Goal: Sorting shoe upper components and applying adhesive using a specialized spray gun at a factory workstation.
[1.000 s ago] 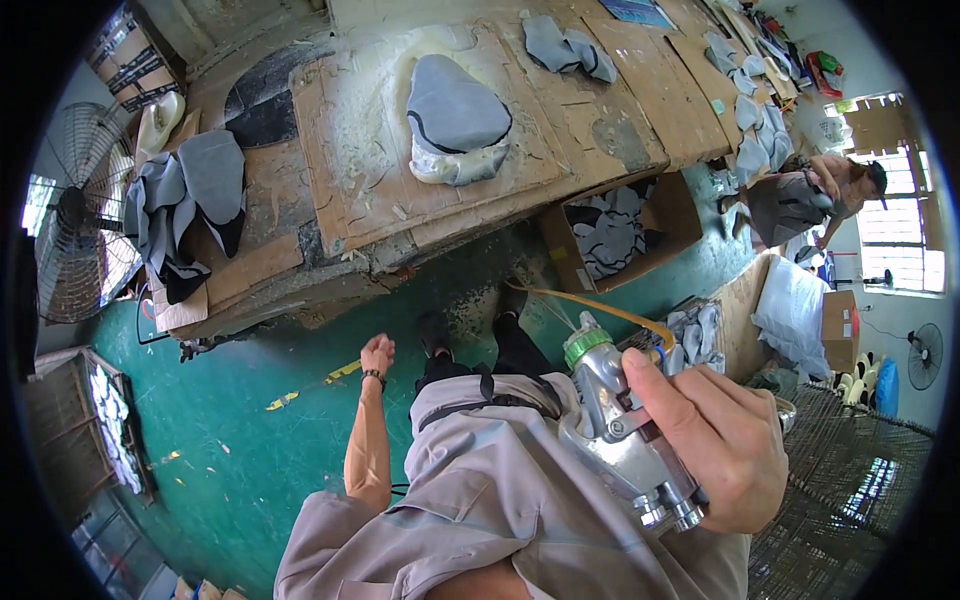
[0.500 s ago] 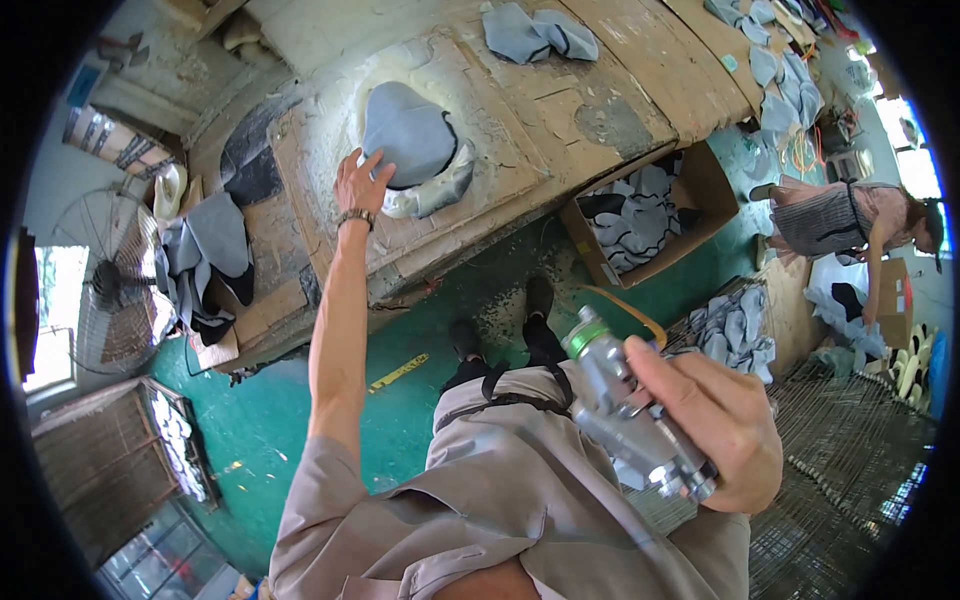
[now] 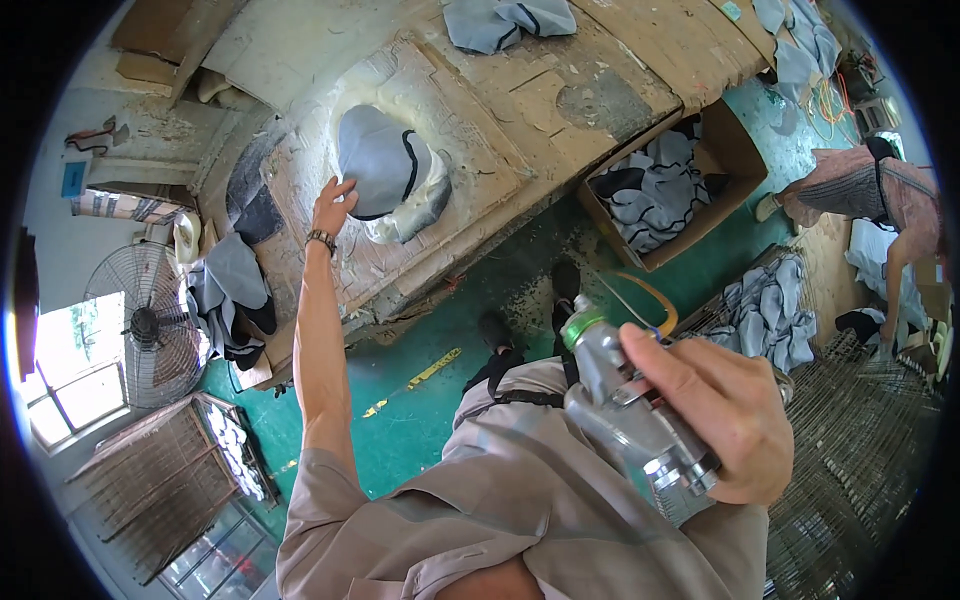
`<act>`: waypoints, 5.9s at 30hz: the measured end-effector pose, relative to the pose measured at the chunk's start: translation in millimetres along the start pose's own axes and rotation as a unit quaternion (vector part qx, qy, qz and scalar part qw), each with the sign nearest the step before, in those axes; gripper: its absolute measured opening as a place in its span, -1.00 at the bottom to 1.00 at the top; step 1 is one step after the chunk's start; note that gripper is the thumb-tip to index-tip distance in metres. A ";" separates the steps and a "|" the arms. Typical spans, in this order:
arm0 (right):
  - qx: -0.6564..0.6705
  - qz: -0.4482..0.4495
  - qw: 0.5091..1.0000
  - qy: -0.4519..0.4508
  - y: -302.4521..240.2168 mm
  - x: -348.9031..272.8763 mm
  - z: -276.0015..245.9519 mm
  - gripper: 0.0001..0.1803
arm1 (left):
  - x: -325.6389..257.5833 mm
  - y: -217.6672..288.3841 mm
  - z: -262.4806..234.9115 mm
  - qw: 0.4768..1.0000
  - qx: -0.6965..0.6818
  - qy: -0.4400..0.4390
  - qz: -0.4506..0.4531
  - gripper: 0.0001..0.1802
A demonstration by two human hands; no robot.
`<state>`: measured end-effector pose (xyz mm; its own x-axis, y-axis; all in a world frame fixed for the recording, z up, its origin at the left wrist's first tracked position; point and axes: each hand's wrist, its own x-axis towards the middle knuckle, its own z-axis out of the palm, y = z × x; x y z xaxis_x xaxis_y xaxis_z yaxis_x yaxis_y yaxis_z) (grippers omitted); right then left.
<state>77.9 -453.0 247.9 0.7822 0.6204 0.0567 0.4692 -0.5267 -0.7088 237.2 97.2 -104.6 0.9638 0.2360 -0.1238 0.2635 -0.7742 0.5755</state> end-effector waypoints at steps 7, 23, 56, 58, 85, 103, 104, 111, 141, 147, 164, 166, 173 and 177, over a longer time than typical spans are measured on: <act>0.004 0.016 0.996 0.084 22.7 13.6 -9.9 -0.29 | -96.4 36.3 -1.7 0.902 -0.353 0.241 -0.067 -0.57; -0.031 0.066 0.984 -0.160 -31.3 51.0 -28.8 -0.41 | -496.0 -171.8 228.7 0.817 -0.198 0.012 -0.542 -0.62; -0.123 0.098 0.983 0.098 -122.0 14.3 60.2 -0.46 | -116.0 20.3 2.9 0.948 -0.079 0.297 0.079 -0.57; -0.081 0.079 0.991 0.067 -115.5 11.5 50.2 -0.46 | -90.3 14.3 9.1 0.958 -0.044 0.271 0.080 -0.58; 0.076 -0.048 0.993 0.077 77.8 45.6 -61.8 -0.26 | -65.2 65.4 -22.8 0.980 0.120 0.153 0.035 -0.77; 0.100 0.153 0.977 0.112 116.4 -17.2 -44.4 -0.24 | 121.9 391.7 -64.3 0.882 0.154 0.282 0.345 -0.82; 0.093 0.168 0.974 0.119 117.3 -22.4 -43.0 -0.24 | 128.3 404.7 -45.8 0.882 0.145 0.276 0.354 -0.82; 0.114 0.226 0.951 0.177 120.8 -38.8 -37.9 -0.10 | 218.6 503.1 70.2 0.838 0.082 0.335 0.422 -0.86; -0.021 -0.062 0.996 -0.064 -24.6 110.8 -10.2 -0.20 | -348.1 -171.9 179.6 0.913 0.033 -0.207 -0.349 -0.67; -0.056 -0.012 0.997 -0.051 -74.8 101.8 42.8 -0.25 | -399.8 -199.2 191.0 0.746 -0.262 -0.167 -0.588 -0.84; -0.173 0.052 0.983 0.033 -223.2 89.5 157.5 -0.31 | -389.8 -295.3 171.2 0.800 -0.354 -0.163 -0.457 -0.75; -0.155 0.053 0.986 0.025 -227.4 95.1 163.2 -0.28 | -399.0 -300.5 168.5 0.790 -0.350 -0.150 -0.480 -0.75; -0.152 0.013 0.988 0.010 -243.1 117.2 186.2 -0.15 | -446.9 -310.8 175.3 0.766 -0.379 -0.126 -0.504 -0.76; -0.160 -0.013 0.987 -0.023 -259.0 120.8 196.8 -0.16 | -472.4 -317.2 189.7 0.753 -0.380 -0.146 -0.516 -0.73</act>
<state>-29.8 -127.3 300.0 0.7519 0.6583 0.0353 0.6004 -0.6617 -0.4491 -294.0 119.9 -382.0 0.2574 0.2570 -0.9315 0.8869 0.3198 0.3333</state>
